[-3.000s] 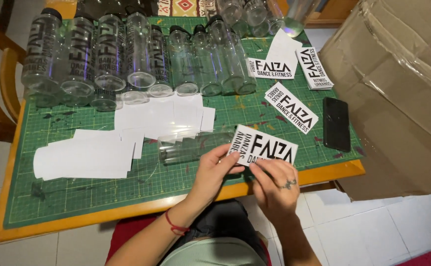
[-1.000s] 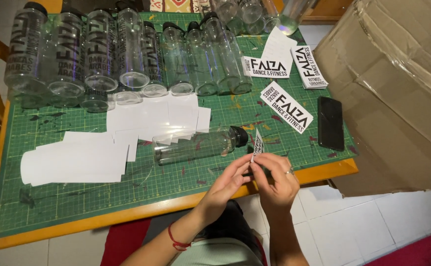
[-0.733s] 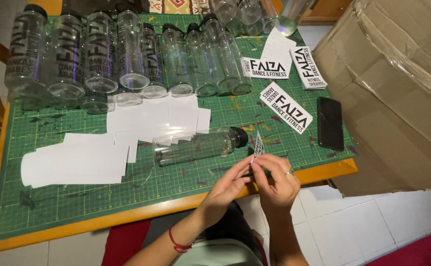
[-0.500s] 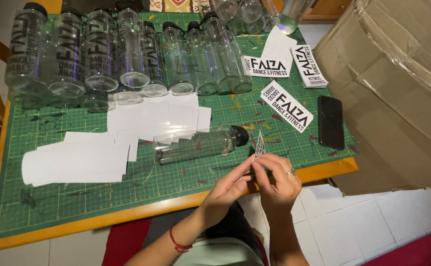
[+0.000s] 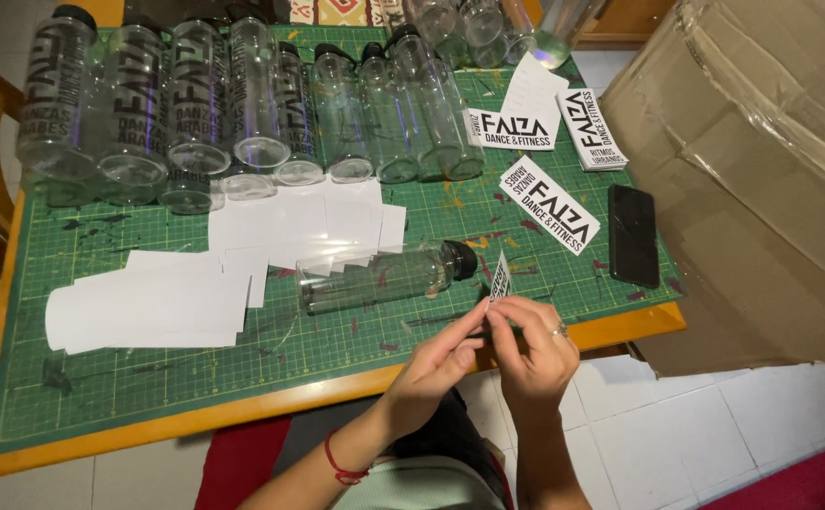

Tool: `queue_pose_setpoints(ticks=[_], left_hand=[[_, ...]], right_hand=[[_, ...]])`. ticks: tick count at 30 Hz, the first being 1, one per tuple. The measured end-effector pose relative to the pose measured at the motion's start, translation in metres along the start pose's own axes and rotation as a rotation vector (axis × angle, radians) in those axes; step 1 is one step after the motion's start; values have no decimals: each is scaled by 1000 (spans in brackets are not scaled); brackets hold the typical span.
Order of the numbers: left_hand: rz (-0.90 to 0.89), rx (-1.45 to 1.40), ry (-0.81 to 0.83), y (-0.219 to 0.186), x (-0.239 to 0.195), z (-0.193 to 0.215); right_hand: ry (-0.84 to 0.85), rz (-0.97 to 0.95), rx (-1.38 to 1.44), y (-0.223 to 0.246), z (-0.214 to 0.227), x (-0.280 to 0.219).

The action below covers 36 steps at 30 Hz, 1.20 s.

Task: The person applies printed 'FAIZA DANCE & FITNESS' labels to clear plastic water bottles. They peel the backing from each label, align it on the bottle, and smooth it down by hand. Completed bottles are set aside on the table.

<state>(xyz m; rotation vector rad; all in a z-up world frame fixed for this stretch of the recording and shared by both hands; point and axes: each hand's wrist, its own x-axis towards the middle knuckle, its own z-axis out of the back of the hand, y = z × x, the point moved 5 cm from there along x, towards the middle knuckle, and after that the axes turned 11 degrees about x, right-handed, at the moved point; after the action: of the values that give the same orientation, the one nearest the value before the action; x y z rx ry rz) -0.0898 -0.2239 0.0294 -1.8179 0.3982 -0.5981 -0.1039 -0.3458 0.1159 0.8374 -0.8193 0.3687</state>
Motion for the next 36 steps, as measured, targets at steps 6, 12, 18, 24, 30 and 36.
queue_pose_setpoints(ticks=[6,12,18,24,30,36], left_hand=[[8,-49,7,-4,-1,-1],[-53,68,-2,-9,0,1],[-67,3,0,4,0,2],[-47,-5,16,-2,1,1],[-58,-19,11,2,1,2],[-40,-36,7,1,0,1]], right_hand=[[0,34,11,2,0,1],[0,-69,49,-7,2,-4],[29,-196,202,-22,4,-8],[19,-214,189,-23,4,-9],[26,-134,165,-16,3,-5],[22,-141,145,-6,3,0]])
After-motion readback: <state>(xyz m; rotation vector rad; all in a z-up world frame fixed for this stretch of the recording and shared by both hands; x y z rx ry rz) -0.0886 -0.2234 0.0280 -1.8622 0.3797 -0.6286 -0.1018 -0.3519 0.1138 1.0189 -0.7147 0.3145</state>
